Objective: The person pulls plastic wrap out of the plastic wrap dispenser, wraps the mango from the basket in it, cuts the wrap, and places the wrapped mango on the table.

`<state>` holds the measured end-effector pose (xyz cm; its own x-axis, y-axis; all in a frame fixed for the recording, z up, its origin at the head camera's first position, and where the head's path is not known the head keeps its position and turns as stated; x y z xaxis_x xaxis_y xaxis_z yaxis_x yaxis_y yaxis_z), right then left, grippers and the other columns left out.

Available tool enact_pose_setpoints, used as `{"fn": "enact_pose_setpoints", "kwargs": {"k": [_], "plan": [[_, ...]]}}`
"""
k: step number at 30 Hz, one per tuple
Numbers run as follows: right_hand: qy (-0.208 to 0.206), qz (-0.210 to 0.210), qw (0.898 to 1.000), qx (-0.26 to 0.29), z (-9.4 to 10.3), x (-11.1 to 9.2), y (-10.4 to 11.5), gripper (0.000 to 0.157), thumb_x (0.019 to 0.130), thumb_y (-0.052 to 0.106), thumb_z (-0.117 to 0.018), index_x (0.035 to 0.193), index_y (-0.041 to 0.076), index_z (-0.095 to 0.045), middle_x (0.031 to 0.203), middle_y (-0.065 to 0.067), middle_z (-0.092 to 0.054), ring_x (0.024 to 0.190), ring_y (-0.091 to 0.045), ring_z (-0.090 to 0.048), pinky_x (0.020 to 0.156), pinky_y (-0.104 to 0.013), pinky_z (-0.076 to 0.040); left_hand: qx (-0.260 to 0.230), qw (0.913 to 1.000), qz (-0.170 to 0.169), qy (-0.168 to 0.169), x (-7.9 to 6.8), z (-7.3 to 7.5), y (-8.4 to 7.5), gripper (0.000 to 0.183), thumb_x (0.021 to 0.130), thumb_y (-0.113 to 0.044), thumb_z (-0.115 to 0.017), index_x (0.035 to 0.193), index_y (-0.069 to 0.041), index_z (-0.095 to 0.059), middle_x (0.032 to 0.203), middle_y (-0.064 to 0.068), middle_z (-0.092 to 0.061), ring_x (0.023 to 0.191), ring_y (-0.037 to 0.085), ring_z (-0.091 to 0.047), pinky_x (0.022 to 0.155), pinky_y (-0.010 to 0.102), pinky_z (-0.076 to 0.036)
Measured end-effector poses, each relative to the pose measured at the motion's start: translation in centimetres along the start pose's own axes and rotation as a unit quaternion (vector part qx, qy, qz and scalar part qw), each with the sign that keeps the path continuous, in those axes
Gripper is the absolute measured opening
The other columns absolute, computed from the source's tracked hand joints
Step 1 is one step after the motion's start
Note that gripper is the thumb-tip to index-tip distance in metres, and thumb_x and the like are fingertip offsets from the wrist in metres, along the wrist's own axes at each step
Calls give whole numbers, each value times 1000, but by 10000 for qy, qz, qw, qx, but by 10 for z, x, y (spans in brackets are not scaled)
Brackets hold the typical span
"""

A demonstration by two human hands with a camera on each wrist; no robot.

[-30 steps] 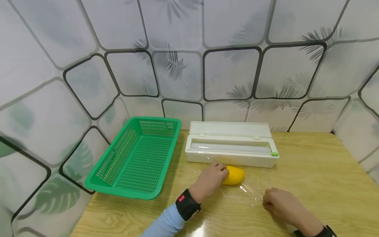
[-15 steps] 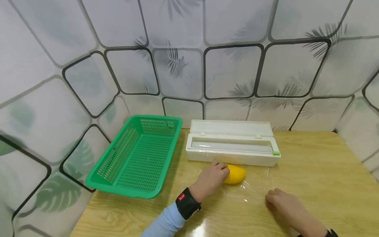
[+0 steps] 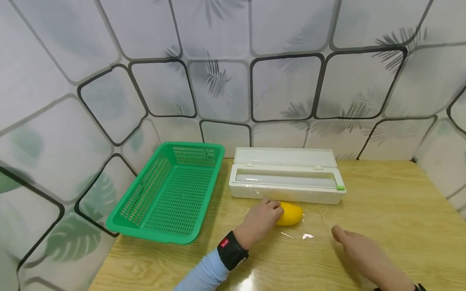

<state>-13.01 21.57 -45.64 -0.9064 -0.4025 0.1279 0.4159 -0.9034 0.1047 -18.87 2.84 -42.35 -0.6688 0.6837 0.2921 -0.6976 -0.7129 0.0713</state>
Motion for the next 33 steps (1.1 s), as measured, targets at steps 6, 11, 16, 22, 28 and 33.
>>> {"fn": "enact_pose_setpoints", "kwargs": {"k": [6,11,16,22,28,33], "plan": [[-344,27,9994,85,25,15,6,38,80,-14,-64,99,16,-51,76,6,-62,57,-6,-50,44,-22,-34,320,9995,-67,-11,0,0,1,10,92,-14,-70,97,-21,-73,106,-8,-69,91,11,-59,71,17,-53],[-1126,561,9920,77,44,31,19,37,76,-13,-68,100,12,-53,76,4,-62,54,-5,-50,44,-21,-36,607,9977,-278,-74,-1,-1,0,11,92,-14,-70,98,-22,-73,104,-8,-68,87,10,-57,68,15,-52],[-1534,884,9807,828,52,57,27,34,79,-16,-66,98,6,-50,78,1,-57,59,-5,-50,49,-21,-42,913,9945,-487,-148,-1,-1,-3,15,92,-16,-70,106,-20,-75,106,-5,-68,87,12,-58,69,16,-53],[-2149,1161,9507,1913,57,80,43,31,81,-23,-63,90,4,-51,77,-1,-54,65,-12,-59,54,-21,-49,1020,9929,-593,-127,0,-2,-6,18,96,-15,-66,111,-19,-75,110,-4,-68,90,13,-58,72,16,-53],[-2299,831,9432,2251,48,95,56,23,84,-19,-64,87,2,-54,75,-1,-52,65,-13,-57,56,-22,-49,836,9949,-556,127,-1,-3,-4,23,93,-19,-71,116,-19,-74,118,-1,-66,98,15,-58,76,18,-54],[-2089,675,9472,2338,35,103,66,19,84,-14,-66,88,1,-56,77,-1,-54,67,-11,-50,57,-23,-46,575,9964,-601,151,-3,-4,-2,24,94,-19,-69,117,-19,-73,117,0,-66,98,15,-59,77,18,-53]]}}
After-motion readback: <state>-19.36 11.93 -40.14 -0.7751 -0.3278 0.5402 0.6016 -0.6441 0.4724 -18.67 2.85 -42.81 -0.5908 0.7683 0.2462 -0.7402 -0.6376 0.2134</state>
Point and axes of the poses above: each hand's wrist, its own x-axis towards the middle knuckle, its own z-axis out of the back of the hand, y = z × x, the point moved 8 cm from there along x, towards the middle knuckle
